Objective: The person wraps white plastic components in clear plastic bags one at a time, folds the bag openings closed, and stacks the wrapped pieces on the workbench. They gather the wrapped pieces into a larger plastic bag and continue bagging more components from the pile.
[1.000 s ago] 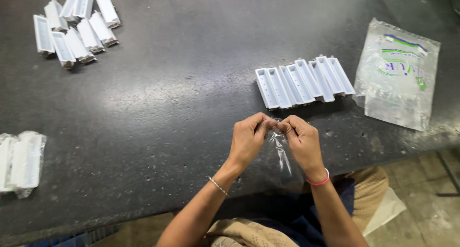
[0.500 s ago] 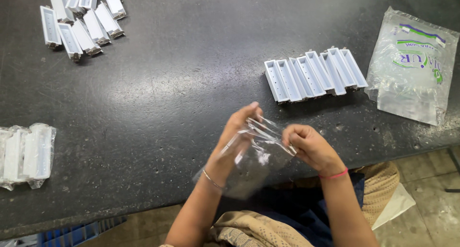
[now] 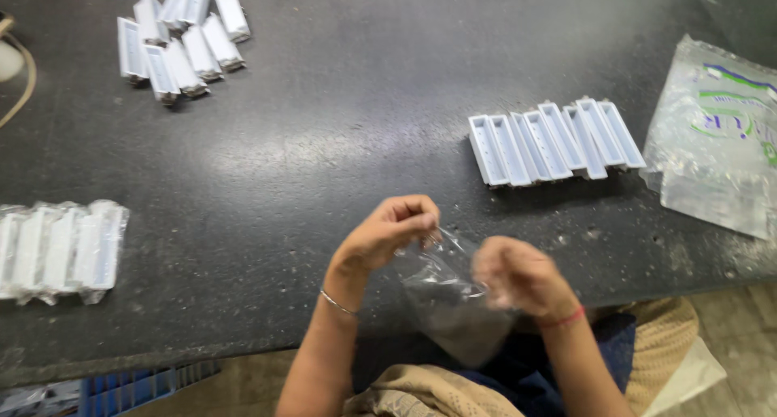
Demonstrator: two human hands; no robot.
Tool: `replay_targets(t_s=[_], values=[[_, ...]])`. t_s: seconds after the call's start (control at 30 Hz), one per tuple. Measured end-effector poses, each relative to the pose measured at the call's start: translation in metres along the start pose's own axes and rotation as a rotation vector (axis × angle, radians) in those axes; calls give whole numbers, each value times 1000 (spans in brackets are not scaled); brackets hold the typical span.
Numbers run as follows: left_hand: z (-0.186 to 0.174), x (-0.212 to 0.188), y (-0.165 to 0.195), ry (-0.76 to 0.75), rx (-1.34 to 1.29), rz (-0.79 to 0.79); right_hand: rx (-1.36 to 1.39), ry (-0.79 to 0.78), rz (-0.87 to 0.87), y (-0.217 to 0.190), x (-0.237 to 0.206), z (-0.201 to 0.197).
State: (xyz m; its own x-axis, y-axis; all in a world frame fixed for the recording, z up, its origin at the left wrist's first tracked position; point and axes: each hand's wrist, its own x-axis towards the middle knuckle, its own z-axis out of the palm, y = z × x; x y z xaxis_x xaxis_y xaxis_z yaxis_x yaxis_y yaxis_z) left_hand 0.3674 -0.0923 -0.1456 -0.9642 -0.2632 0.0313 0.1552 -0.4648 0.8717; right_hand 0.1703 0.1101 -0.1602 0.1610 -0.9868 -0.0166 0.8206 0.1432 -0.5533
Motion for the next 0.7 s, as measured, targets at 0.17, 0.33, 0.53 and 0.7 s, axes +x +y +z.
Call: replay_targets(t_s=[0.17, 0.33, 0.53, 0.7], values=[[14, 15, -19, -70, -70, -79, -382, -349, 35, 33, 19, 27], [45, 15, -60, -143, -499, -218, -1312, -35, -438, 20, 12, 60], [85, 5, -109, -60, -585, -267, -1382, 305, -1038, -3, 42, 76], [117, -27, -102, 148, -419, -246, -1624, 535, -930, -21, 66, 54]])
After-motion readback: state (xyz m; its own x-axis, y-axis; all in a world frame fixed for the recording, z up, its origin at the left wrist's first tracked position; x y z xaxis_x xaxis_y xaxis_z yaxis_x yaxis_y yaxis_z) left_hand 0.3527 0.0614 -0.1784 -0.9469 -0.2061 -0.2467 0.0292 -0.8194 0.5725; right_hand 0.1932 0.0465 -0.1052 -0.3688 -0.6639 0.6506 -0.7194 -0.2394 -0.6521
